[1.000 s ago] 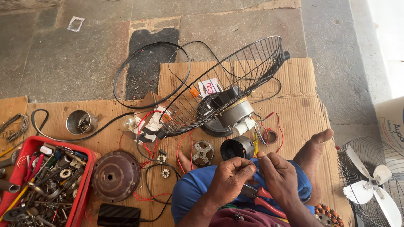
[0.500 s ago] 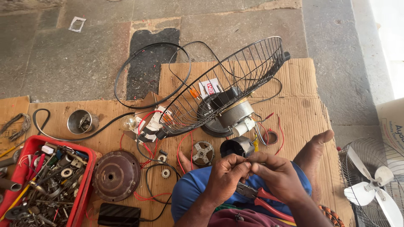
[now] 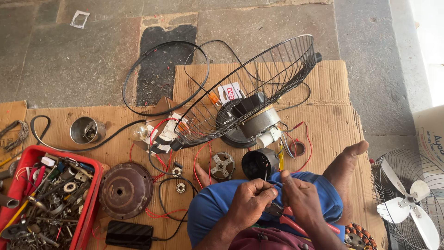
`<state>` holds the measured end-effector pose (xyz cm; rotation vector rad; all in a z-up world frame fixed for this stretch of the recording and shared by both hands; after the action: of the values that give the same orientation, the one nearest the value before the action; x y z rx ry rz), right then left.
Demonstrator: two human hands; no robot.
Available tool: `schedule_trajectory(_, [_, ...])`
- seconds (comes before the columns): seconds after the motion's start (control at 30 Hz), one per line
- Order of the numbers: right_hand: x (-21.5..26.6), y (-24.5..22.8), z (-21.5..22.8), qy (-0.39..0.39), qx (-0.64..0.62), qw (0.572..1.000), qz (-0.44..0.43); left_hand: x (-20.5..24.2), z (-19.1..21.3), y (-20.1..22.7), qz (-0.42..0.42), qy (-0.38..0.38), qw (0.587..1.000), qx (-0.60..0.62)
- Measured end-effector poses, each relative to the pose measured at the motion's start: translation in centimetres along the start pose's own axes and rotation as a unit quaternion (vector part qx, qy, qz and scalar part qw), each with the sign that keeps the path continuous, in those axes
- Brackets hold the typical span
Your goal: The person connects wires to a fan motor and applies adhesive tape to the connections by hand.
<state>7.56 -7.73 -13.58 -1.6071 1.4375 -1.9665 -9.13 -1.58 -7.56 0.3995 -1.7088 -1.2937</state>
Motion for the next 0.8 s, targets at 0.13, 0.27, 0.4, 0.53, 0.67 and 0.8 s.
schedule_trajectory(0.13, [-2.6, -1.8, 4.0, 0.021, -0.037, 0.992, 0.123, 0.7, 0.9, -1.2, 0.026, 0.030, 0.999, 0.036])
schedule_trajectory(0.27, [-2.6, -5.0, 3.5, 0.026, -0.112, 0.992, 0.059, 0.6, 1.9, -1.5, -0.007, 0.062, 0.996, 0.056])
schedule_trajectory(0.4, [-1.5, -7.1, 1.4, 0.016, 0.023, 0.997, 0.066, 0.4, 2.3, -0.6, -0.039, 0.067, 0.995, 0.064])
schedule_trajectory(0.53, [-0.9, -7.5, 1.6, 0.039, 0.074, 0.990, 0.117, 0.3, 2.6, 0.7, -0.055, 0.083, 0.993, 0.058])
schedule_trajectory(0.67, [0.1, -7.9, 2.1, 0.031, 0.077, 0.987, 0.141, -0.1, 2.6, 2.1, -0.047, 0.094, 0.992, 0.076])
schedule_trajectory(0.8, [0.2, -7.3, 1.3, 0.005, 0.044, 0.994, 0.099, -1.0, 1.8, 3.0, -0.049, 0.099, 0.988, 0.112])
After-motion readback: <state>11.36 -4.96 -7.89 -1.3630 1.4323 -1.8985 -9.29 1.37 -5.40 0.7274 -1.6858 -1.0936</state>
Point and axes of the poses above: each hand's wrist, its own x-axis away from the middle knuckle, its own z-axis out of the back of the hand, y = z × x, the point moved 5 cm from there along -x, towards the middle knuckle, and after that the axes turned 13 degrees about -x, right-handed, at the moved point
